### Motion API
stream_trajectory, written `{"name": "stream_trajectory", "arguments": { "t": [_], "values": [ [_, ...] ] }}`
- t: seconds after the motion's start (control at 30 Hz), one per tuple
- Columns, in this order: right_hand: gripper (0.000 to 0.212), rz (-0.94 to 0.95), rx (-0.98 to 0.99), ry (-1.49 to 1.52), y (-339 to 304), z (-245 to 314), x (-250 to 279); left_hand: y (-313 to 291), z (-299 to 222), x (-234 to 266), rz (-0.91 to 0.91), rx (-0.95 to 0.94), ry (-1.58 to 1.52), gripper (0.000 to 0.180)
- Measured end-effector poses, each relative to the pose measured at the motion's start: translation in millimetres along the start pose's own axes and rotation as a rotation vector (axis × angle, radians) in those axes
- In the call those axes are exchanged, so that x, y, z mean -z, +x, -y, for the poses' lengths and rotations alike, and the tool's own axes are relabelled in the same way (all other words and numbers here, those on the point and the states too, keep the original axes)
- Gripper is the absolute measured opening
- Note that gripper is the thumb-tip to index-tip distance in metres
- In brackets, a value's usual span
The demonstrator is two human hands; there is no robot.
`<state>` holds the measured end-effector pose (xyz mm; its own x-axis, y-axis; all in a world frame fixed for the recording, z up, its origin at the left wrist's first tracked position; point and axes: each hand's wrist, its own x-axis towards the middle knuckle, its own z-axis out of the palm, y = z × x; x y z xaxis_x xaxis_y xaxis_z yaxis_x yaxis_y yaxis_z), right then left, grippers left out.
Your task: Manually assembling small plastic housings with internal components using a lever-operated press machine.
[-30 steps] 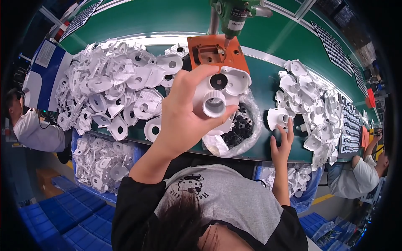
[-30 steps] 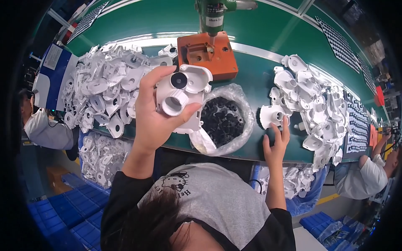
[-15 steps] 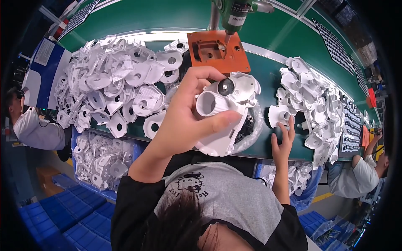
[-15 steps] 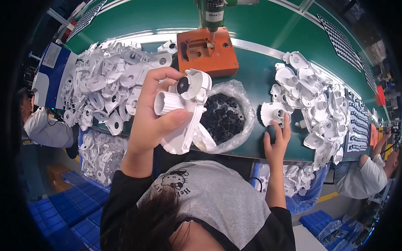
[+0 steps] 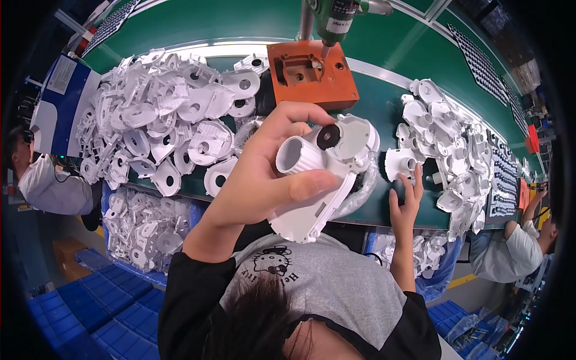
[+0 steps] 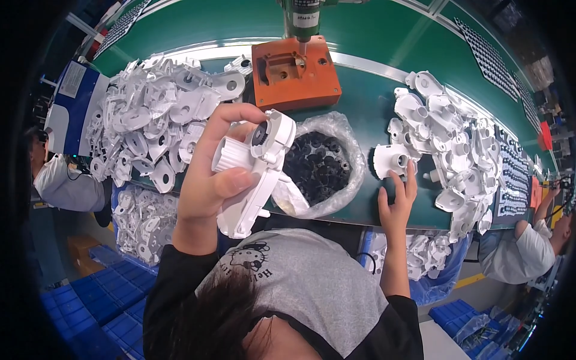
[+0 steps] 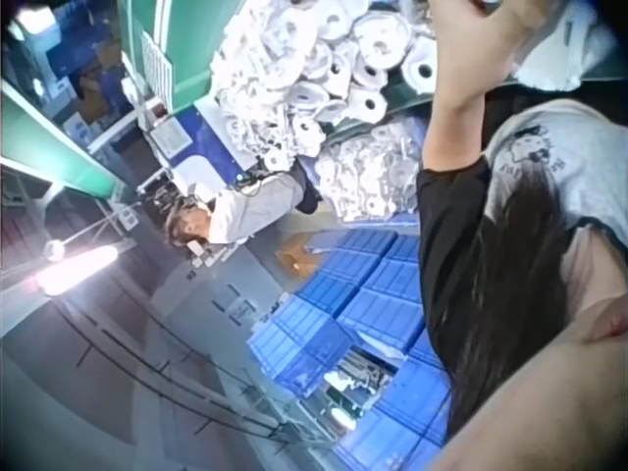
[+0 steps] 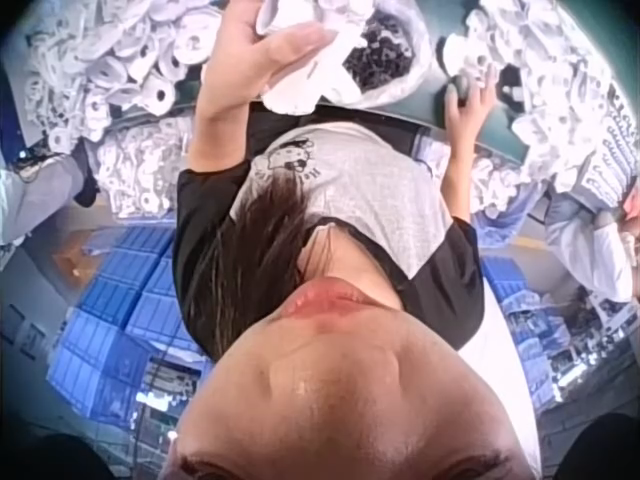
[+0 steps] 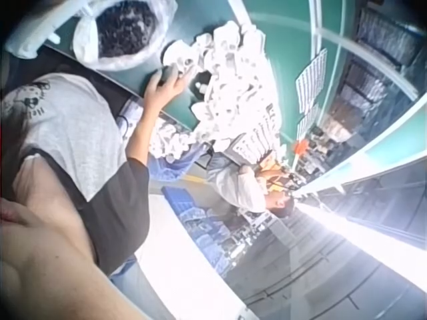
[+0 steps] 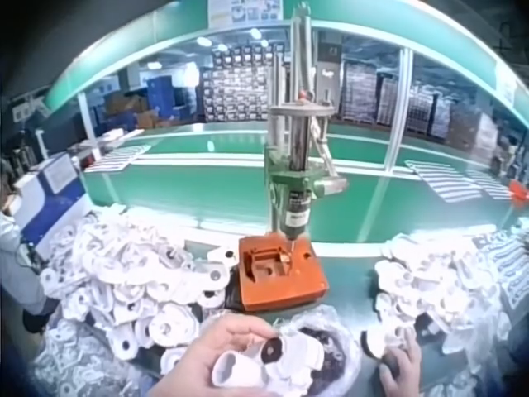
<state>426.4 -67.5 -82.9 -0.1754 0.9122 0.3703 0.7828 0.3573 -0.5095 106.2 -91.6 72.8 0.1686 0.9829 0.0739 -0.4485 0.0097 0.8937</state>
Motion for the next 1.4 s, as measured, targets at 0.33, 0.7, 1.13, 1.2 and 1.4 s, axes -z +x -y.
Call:
{"name": "stream_trajectory", "arguments": {
  "t": [0.33,0.7,1.13,1.2,1.4],
  "values": [
    [0.042,0.004,0.002,-0.006,1.4,0.6,0.6,-1.6,-2.4,-0.9,0.037,0.036,-0.094,0.054],
    [0.042,-0.006,0.006,-0.001,0.8,-1.6,0.3,1.9,7.9,2.6,-0.032,-0.090,0.045,0.052],
    [0.036,-0.053,0.034,-0.021,2.3,-1.2,2.4,-4.7,17.0,21.4,-0.188,-0.173,0.187,0.057],
    [0.035,-0.113,0.049,-0.028,2.0,-0.4,2.5,-6.1,18.0,22.8,-0.201,-0.166,0.217,0.058],
    [0.027,-0.110,0.188,0.110,37.6,59.8,-18.2,-14.8,24.3,26.3,-0.204,-0.177,0.300,0.057]
  ]
}}
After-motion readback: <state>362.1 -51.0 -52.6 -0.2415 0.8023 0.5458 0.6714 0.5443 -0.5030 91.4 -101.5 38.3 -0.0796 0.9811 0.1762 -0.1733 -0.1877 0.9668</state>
